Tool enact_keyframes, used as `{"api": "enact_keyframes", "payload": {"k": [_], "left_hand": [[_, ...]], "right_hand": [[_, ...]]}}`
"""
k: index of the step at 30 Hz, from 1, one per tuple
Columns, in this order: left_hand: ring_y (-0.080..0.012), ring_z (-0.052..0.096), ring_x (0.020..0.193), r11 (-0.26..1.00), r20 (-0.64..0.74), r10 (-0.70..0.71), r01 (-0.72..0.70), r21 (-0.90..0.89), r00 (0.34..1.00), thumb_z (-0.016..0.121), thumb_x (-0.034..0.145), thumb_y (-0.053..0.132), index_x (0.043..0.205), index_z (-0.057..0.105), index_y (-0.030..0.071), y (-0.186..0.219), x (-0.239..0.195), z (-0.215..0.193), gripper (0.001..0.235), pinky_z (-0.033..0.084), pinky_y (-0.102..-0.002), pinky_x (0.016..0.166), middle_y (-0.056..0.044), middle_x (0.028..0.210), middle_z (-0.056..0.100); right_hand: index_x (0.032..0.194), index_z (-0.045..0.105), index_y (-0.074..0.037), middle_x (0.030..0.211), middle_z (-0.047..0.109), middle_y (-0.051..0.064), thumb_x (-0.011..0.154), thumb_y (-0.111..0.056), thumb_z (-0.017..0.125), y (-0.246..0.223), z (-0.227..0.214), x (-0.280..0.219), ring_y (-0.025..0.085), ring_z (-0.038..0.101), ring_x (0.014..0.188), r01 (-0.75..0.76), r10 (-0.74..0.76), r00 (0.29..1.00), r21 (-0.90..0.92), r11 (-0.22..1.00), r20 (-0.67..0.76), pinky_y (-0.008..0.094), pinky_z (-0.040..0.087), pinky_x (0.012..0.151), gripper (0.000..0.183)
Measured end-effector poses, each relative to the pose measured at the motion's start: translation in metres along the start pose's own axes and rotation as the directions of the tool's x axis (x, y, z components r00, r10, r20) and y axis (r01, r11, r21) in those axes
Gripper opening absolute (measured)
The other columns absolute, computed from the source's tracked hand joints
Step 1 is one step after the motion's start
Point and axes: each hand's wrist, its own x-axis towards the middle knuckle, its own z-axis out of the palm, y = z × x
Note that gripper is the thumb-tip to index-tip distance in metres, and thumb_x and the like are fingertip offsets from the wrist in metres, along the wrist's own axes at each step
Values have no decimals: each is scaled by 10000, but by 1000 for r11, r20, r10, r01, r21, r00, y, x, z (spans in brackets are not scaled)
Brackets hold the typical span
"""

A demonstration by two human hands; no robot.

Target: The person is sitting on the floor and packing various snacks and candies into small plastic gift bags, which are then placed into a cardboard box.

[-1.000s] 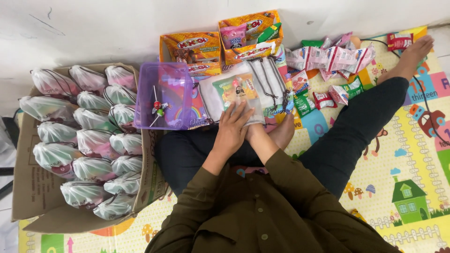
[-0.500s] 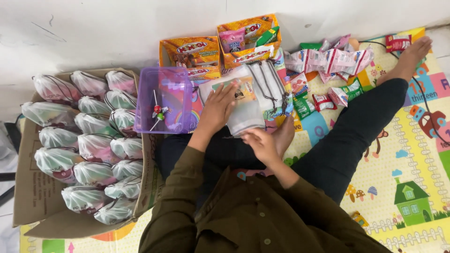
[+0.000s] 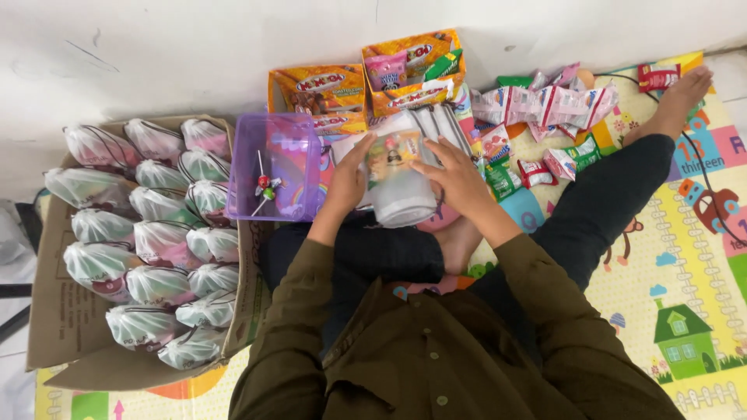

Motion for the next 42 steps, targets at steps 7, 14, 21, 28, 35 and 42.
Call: {"api": "enact_keyframes", "payload": {"k": [7, 14, 21, 28, 35, 42], "left_hand": [[-412, 527, 1356, 946, 92, 53, -80, 315, 994, 502, 841, -142, 1487, 540, 167, 6, -34, -4, 717, 475, -471, 1121, -143, 1511, 536], [-442, 558, 1309, 919, 95, 123, -150, 365, 988, 743, 760, 103, 1465, 573, 227, -28, -30, 16, 736, 494, -544, 1069, -118, 1469, 573], [-379, 510, 1386, 953, -91, 55, -79, -293, 994, 651, 958, 457, 1534, 504, 165, -9, -13, 6, 663, 399, -505, 1155, -131, 1530, 532], [-301, 695, 1122, 919, -369, -217, 62, -389, 904, 993, 664, 160, 1089, 745, 33, -54, -10, 76, 508, 493, -439, 1064, -119, 1036, 748], [-114, 612, 848, 786, -403, -344, 26, -617, 848, 757, 925, 132, 1023, 714, 80, -24, 0, 71, 119, 535, -332, 851, -24, 850, 669], [-153, 652, 773, 858, -412, -265, 18, -514, 872, 817, 888, 279, 959, 729, 79, -41, 5, 79, 230, 542, -354, 774, -79, 814, 713]], "right_hand": [[1205, 767, -263, 1495, 560, 72, 981, -188, 681, -8, -22, 39, 358, 560, 1347, -215, 209, 976, 398, 892, 61, 465, 446, 1124, 251], [1378, 673, -310, 1600, 417, 192, 858, 82, 597, -21, -36, 37, 497, 392, 1442, -185, 106, 943, 233, 955, 316, 575, 352, 1182, 655], [1274, 704, -88, 1429, 585, 210, 936, -169, 739, 1, -18, 49, 372, 577, 1319, -156, 337, 941, 923, 352, 31, 468, 433, 1128, 350], [1158, 766, -93, 1071, 765, 133, 993, -103, 603, -24, 1, 40, 280, 708, 1081, -365, 582, 810, 719, 592, -68, 441, 519, 997, 232], [1030, 748, -63, 890, 734, 175, 1046, -151, 575, -41, 21, 48, 318, 724, 937, -470, 750, 588, 626, 622, -303, 435, 550, 863, 195], [1183, 684, 11, 1015, 738, 146, 1023, -241, 658, -28, 45, 32, 198, 688, 962, -354, 726, 595, 700, 621, -344, 420, 548, 906, 300]]}}
